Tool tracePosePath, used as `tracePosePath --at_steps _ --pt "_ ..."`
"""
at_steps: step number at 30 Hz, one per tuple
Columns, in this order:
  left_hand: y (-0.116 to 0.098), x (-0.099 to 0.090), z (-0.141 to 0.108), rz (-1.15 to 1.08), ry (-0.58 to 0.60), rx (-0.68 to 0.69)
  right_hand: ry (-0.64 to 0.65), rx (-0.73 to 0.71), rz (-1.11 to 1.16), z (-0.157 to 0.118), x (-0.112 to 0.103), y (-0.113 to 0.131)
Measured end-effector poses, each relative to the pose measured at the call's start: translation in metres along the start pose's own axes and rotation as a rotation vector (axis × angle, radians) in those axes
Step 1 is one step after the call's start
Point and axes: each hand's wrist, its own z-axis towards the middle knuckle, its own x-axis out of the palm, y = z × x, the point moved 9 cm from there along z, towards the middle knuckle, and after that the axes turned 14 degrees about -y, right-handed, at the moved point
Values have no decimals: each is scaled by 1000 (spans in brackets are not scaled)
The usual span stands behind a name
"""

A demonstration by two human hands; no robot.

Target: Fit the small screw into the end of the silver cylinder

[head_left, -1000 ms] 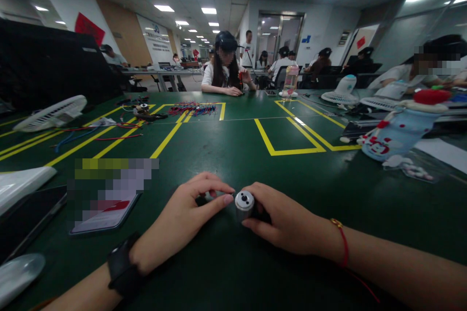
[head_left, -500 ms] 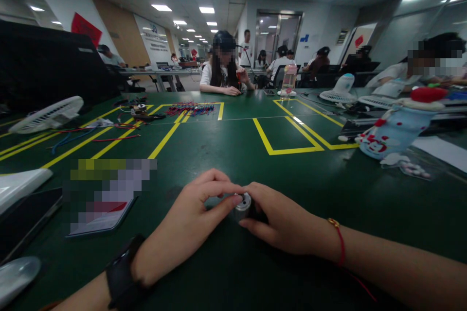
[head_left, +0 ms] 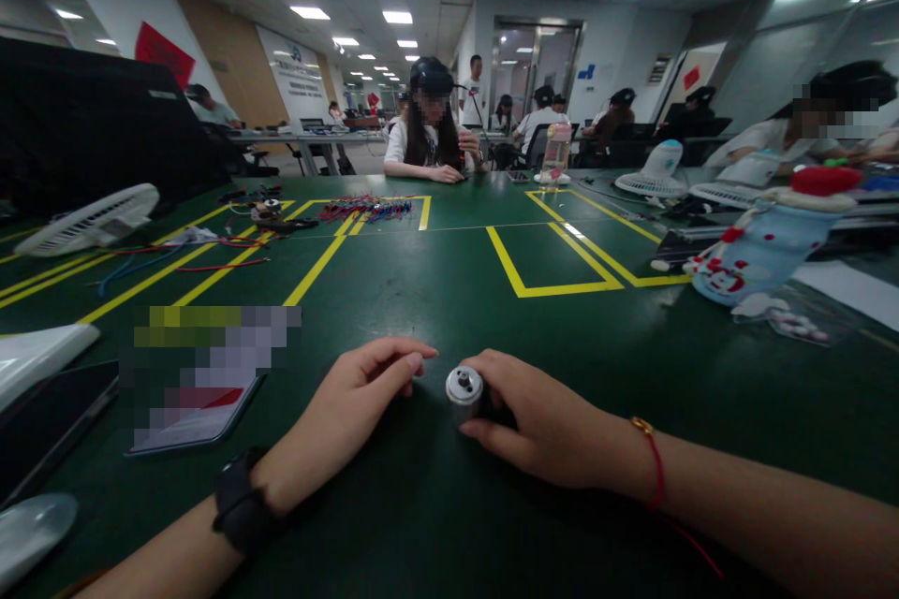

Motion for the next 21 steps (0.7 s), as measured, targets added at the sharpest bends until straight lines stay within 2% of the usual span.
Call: tracePosePath --at_steps 4,14,21 --pt "12 -3 3 -79 -31 -67 5 10 -9 0 0 -1" --pt "15 -2 0 -139 -9 -110 4 1 6 0 0 -1" --pt "24 -1 3 -264 -10 -157 11 23 -3 0 1 -4"
